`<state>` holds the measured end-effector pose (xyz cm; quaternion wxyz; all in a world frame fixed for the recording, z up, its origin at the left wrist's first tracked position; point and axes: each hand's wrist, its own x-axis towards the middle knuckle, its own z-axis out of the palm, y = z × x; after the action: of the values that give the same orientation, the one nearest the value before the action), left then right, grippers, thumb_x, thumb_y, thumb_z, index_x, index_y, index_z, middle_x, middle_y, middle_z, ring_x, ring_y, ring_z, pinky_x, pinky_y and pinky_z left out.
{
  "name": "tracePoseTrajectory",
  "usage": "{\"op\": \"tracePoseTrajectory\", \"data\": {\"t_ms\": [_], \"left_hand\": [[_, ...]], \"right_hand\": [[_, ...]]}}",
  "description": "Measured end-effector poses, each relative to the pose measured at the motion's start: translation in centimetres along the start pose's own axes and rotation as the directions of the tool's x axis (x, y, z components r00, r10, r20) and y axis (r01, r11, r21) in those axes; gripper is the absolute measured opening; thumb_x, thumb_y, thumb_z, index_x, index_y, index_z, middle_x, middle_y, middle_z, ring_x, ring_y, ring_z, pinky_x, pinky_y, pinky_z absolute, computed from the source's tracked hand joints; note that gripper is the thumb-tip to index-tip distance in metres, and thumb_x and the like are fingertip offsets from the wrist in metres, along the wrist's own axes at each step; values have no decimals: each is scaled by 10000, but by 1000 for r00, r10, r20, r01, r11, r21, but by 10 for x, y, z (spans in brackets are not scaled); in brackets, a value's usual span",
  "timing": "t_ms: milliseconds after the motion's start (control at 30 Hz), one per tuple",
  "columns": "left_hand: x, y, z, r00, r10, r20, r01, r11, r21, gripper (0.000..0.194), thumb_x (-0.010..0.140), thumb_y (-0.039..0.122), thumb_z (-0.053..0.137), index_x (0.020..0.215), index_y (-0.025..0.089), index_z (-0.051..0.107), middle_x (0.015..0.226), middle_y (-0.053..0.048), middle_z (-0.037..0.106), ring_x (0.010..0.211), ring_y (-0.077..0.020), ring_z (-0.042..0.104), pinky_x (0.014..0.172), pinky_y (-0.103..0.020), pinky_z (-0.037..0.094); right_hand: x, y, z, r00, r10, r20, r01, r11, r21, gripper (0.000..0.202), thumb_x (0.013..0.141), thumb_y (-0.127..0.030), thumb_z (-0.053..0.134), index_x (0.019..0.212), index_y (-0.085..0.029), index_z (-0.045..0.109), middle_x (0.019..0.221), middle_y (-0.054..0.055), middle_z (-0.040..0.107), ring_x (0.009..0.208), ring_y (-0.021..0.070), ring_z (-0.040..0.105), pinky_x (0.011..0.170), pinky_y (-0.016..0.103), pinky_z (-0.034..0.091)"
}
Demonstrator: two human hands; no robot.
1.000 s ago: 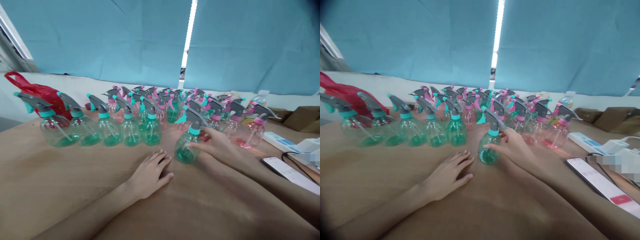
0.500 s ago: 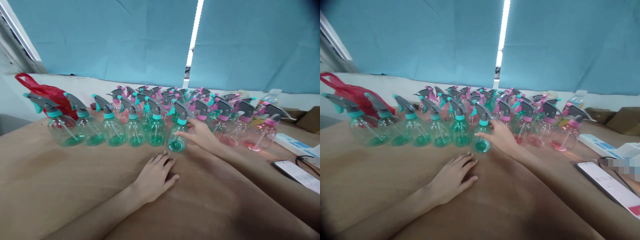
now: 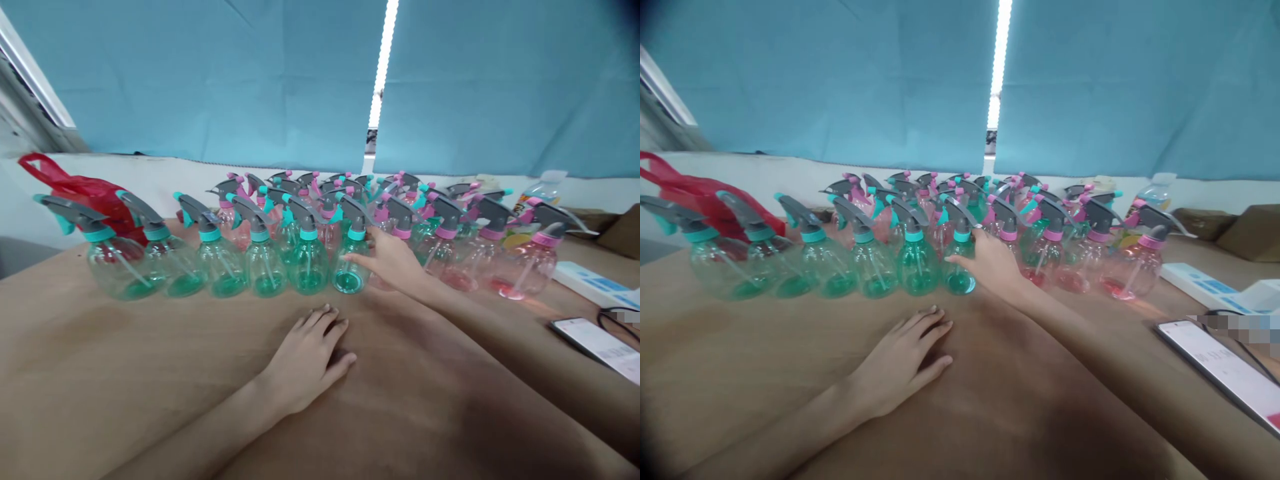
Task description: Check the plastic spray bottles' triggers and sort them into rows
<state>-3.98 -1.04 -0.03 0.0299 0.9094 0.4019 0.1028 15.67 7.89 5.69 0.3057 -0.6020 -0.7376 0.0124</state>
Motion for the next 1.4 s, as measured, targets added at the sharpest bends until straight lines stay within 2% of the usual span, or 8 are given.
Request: {"op": "tracePoseTrajectory", "data": {"t_ms": [133, 300, 467, 600, 767, 933, 1133, 1400], "left_hand": [[1, 0, 0, 1000, -6, 22, 5, 1000, 17, 449, 952, 413, 492, 1306, 138, 515, 1389, -136, 485, 1302, -296, 405, 1030, -470, 372], [0, -2, -1, 1000, -5, 26, 4, 1000, 26, 460, 953, 420, 495, 1319, 141, 507, 1399, -130, 476, 1307, -293, 398, 1042, -475, 358], [0, -2, -2, 999, -19, 38, 18, 999, 32, 453, 950, 419, 498, 1319, 158, 506, 1402, -124, 476, 1298, -297, 412, 1032, -487, 367], [0, -2, -2, 1000, -3, 13, 3, 1000, 25, 441, 952, 415, 490, 1312, 160, 513, 1393, -122, 485, 1292, -296, 421, 1037, -486, 360], [0, -3, -2, 1000, 3, -7, -3, 1000, 23, 427, 958, 404, 480, 1313, 168, 511, 1386, -116, 492, 1290, -292, 425, 1032, -481, 369], [1, 1, -2, 1000, 17, 1, -17, 999, 51, 424, 965, 374, 476, 1334, 165, 483, 1379, -116, 496, 1283, -276, 432, 1037, -464, 372], [5, 9, -4, 996, 85, 3, -85, 990, 112, 379, 981, 303, 426, 1336, 181, 475, 1399, -104, 475, 1316, -265, 389, 1045, -438, 362], [10, 19, -3, 984, 179, 0, -173, 954, 245, 367, 985, 231, 368, 1309, 119, 499, 1371, -158, 495, 1296, -305, 412, 1033, -458, 358]], "right_hand": [[1, -3, 2, 1000, 8, -15, -9, 999, -33, 662, 779, -551, 614, 1207, -51, 542, 1003, 196, 691, 930, 409, 643, 692, 461, 490], [-7, -1, -5, 1000, -1, -20, 1, 1000, -5, 697, 791, -524, 619, 1310, -76, 493, 1162, 176, 663, 1049, 358, 621, 823, 449, 489], [-28, 18, -37, 999, 25, -22, -23, 997, 78, 246, 834, -412, 595, 983, -240, 688, 890, 9, 753, 828, 217, 697, 718, 333, 512], [-36, 47, -59, 992, 82, -95, -86, 996, -36, 170, 813, -392, 604, 877, -258, 686, 843, -19, 747, 719, 206, 684, 588, 317, 452], [-30, 73, -60, 991, 105, -78, -111, 990, -81, 323, 814, -478, 577, 982, -216, 663, 999, 31, 738, 829, 258, 686, 660, 358, 467], [-17, 69, -44, 992, 127, 8, -126, 991, -35, 663, 796, -623, 511, 1278, -168, 536, 1197, 109, 667, 989, 323, 653, 760, 409, 481], [-4, 61, -32, 990, 142, 21, -140, 988, -67, 610, 757, -654, 523, 1080, -144, 611, 750, 110, 703, 735, 337, 664, 534, 342, 386], [-17, 58, -47, 992, 108, 63, -104, 993, -64, 522, 743, -675, 514, 885, -178, 594, 666, 67, 648, 643, 275, 624, 491, 310, 350]]}}
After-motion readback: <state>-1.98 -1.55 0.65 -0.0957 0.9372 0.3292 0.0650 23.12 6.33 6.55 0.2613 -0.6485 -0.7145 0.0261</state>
